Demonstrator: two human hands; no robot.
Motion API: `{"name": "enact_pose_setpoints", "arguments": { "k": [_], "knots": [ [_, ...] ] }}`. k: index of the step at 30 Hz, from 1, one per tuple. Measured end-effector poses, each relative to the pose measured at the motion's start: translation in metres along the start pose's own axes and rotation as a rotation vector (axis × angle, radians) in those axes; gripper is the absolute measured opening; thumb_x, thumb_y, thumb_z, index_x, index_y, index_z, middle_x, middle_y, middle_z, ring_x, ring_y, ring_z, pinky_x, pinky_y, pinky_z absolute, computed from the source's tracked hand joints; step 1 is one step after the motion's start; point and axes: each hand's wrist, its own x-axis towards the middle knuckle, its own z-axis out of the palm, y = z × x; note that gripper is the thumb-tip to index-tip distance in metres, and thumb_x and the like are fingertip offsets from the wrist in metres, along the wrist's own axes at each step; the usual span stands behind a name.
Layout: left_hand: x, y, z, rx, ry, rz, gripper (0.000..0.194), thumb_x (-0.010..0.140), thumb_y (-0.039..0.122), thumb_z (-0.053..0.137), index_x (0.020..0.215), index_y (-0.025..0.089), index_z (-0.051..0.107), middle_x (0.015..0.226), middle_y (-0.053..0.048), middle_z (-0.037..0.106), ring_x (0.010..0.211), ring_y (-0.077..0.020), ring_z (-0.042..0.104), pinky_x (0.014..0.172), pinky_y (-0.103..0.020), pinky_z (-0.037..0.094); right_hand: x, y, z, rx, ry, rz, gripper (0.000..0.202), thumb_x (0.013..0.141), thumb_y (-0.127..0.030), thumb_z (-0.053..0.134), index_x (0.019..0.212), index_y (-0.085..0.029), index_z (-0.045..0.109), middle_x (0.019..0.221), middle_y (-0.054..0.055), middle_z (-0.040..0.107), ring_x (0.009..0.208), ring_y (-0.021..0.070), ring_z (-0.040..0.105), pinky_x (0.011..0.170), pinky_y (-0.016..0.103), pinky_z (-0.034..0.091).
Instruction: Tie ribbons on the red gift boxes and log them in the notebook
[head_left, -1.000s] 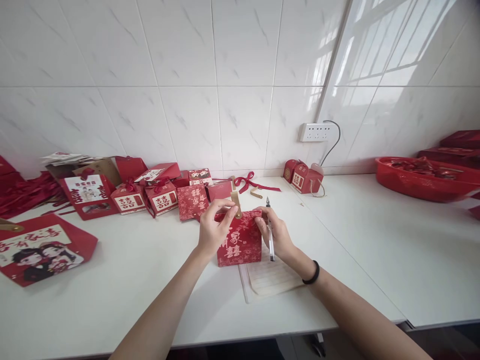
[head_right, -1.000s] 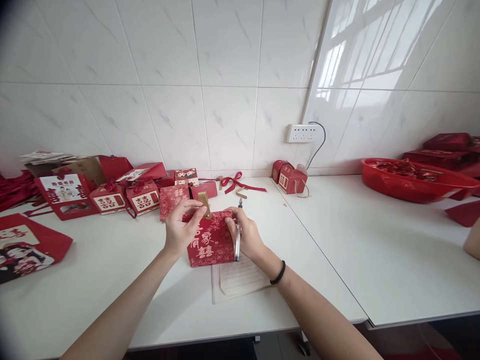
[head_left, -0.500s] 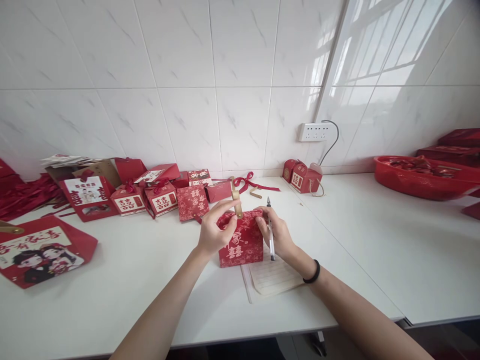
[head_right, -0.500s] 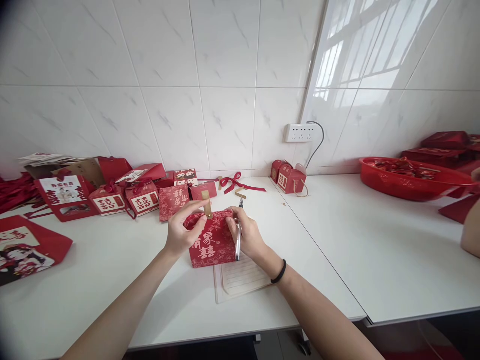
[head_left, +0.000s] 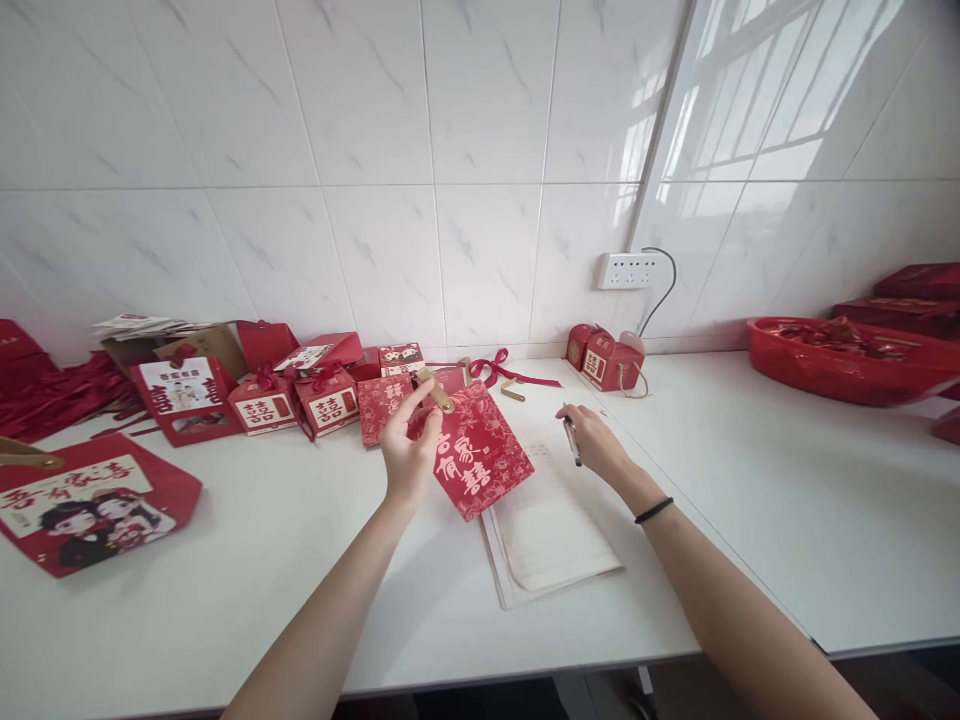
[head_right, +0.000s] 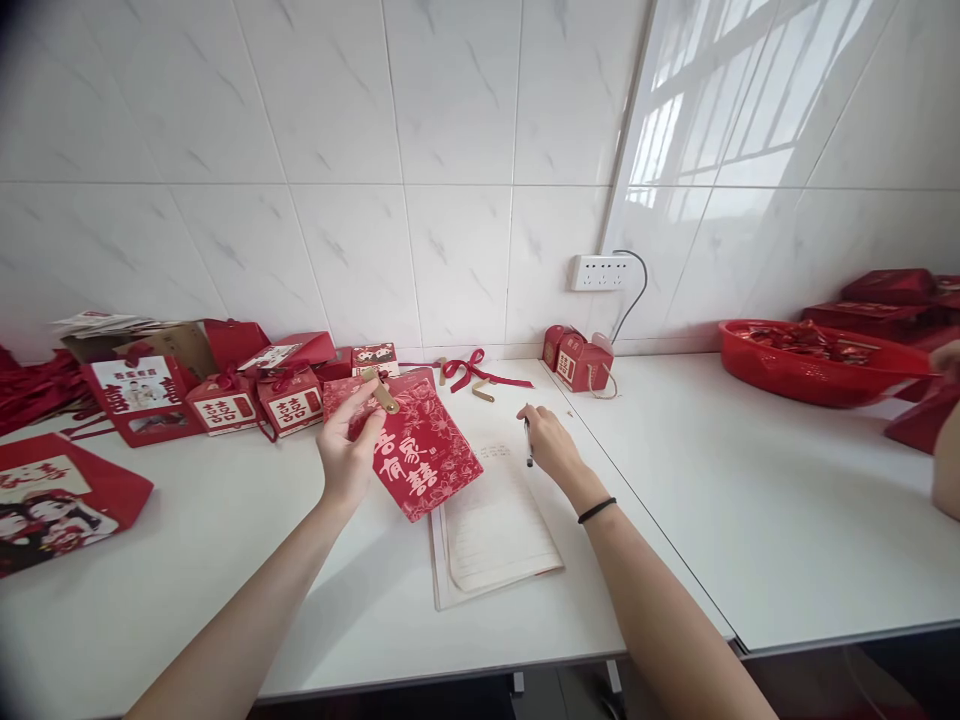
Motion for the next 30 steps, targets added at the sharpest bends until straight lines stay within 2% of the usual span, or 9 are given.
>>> {"name": "enact_pose_setpoints", "arguments": {
  "k": [3, 6, 10, 14, 17, 21, 24, 26, 30],
  "knots": [
    [0.006, -0.006, -0.003, -0.165, 0.047, -0.075, 0.033, 0.073, 0.024, 0.061, 0.105, 0.021, 0.067, 0.112, -0.004, 0.067, 0.108, -0.023, 0.059, 0.09, -0.034, 0.049, -0.003, 0.004, 0.003, -0.012, -0.089, -0.022, 0.037, 0.075, 0.005, 0.038, 0.096, -0.014, 0.062, 0.085, 0.012, 0.061, 0.081, 0.0218, 0.057, 0.064, 0.028, 0.041],
    [0.009, -0.006, -0.004, -0.31, 0.059, -0.142, 0.029, 0.068, 0.024, 0.061, 0.095, 0.021, 0.071, 0.103, -0.003, 0.071, 0.102, -0.0228, 0.063, 0.091, -0.036, 0.048, -0.004, 0.005, 0.005, 0.003, -0.113, -0.016, 0.043, 0.073, 0.006, 0.039, 0.103, -0.014, 0.063, 0.086, 0.012, 0.063, 0.084, 0.0225, 0.058, 0.067, 0.029, 0.042],
    [0.01, 0.004, -0.003, -0.455, -0.031, -0.308, 0.024, 0.063, 0.028, 0.065, 0.085, 0.021, 0.072, 0.084, -0.003, 0.074, 0.081, -0.0214, 0.068, 0.076, -0.035, 0.054, 0.0, -0.004, 0.003, 0.096, -0.061, -0.018, 0.027, 0.086, -0.013, 0.043, 0.107, -0.015, 0.06, 0.097, 0.012, 0.064, 0.09, 0.0225, 0.06, 0.076, 0.034, 0.046],
    [0.01, 0.008, -0.005, -0.498, -0.172, -0.446, 0.027, 0.062, 0.035, 0.068, 0.085, 0.021, 0.069, 0.082, -0.003, 0.072, 0.067, -0.0193, 0.066, 0.061, -0.033, 0.054, -0.001, -0.023, -0.001, 0.224, -0.037, -0.07, 0.026, 0.092, -0.029, 0.039, 0.092, -0.017, 0.062, 0.095, 0.008, 0.066, 0.085, 0.0186, 0.062, 0.076, 0.032, 0.049],
    [0.009, -0.003, -0.007, -0.52, -0.295, -0.487, 0.03, 0.067, 0.044, 0.064, 0.088, 0.022, 0.067, 0.082, -0.003, 0.07, 0.057, -0.0154, 0.061, 0.053, -0.03, 0.05, -0.006, -0.045, -0.005, 0.41, -0.075, -0.085, 0.033, 0.092, -0.038, 0.038, 0.084, -0.017, 0.062, 0.087, 0.007, 0.067, 0.08, 0.0187, 0.063, 0.075, 0.034, 0.051],
    [0.003, -0.026, -0.006, -0.566, -0.377, -0.509, 0.037, 0.078, 0.057, 0.048, 0.085, 0.026, 0.066, 0.091, -0.004, 0.066, 0.04, -0.0069, 0.041, 0.035, -0.025, 0.034, -0.007, -0.087, -0.013, 0.774, -0.118, -0.134, 0.037, 0.091, -0.046, 0.04, 0.087, -0.015, 0.06, 0.09, 0.009, 0.065, 0.086, 0.0196, 0.062, 0.075, 0.035, 0.053],
    [-0.005, -0.037, -0.003, -0.533, -0.411, -0.488, 0.042, 0.079, 0.061, 0.044, 0.091, 0.028, 0.066, 0.088, -0.004, 0.065, 0.037, -0.0049, 0.032, 0.033, -0.024, 0.028, 0.002, -0.124, -0.024, 0.823, -0.074, -0.299, 0.028, 0.089, -0.041, 0.048, 0.103, -0.018, 0.056, 0.107, 0.009, 0.059, 0.098, 0.0187, 0.058, 0.079, 0.034, 0.053],
    [-0.011, -0.042, 0.001, -0.479, -0.415, -0.437, 0.049, 0.078, 0.068, 0.039, 0.088, 0.028, 0.065, 0.075, -0.003, 0.062, 0.034, -0.0048, 0.028, 0.031, -0.024, 0.026, 0.012, -0.145, -0.034, 0.803, -0.069, -0.419, 0.028, 0.087, -0.036, 0.054, 0.11, -0.02, 0.053, 0.112, 0.009, 0.057, 0.099, 0.0177, 0.057, 0.078, 0.031, 0.053],
    [-0.016, -0.046, 0.01, -0.361, -0.385, -0.357, 0.06, 0.073, 0.078, 0.032, 0.061, 0.025, 0.056, 0.045, 0.003, 0.037, 0.028, -0.006, 0.02, 0.029, -0.027, 0.024, 0.032, -0.173, -0.052, 0.768, -0.283, -0.461, 0.018, 0.088, -0.031, 0.05, 0.082, -0.016, 0.059, 0.076, 0.001, 0.06, 0.063, 0.0112, 0.06, 0.053, 0.021, 0.05]
  ]
}}
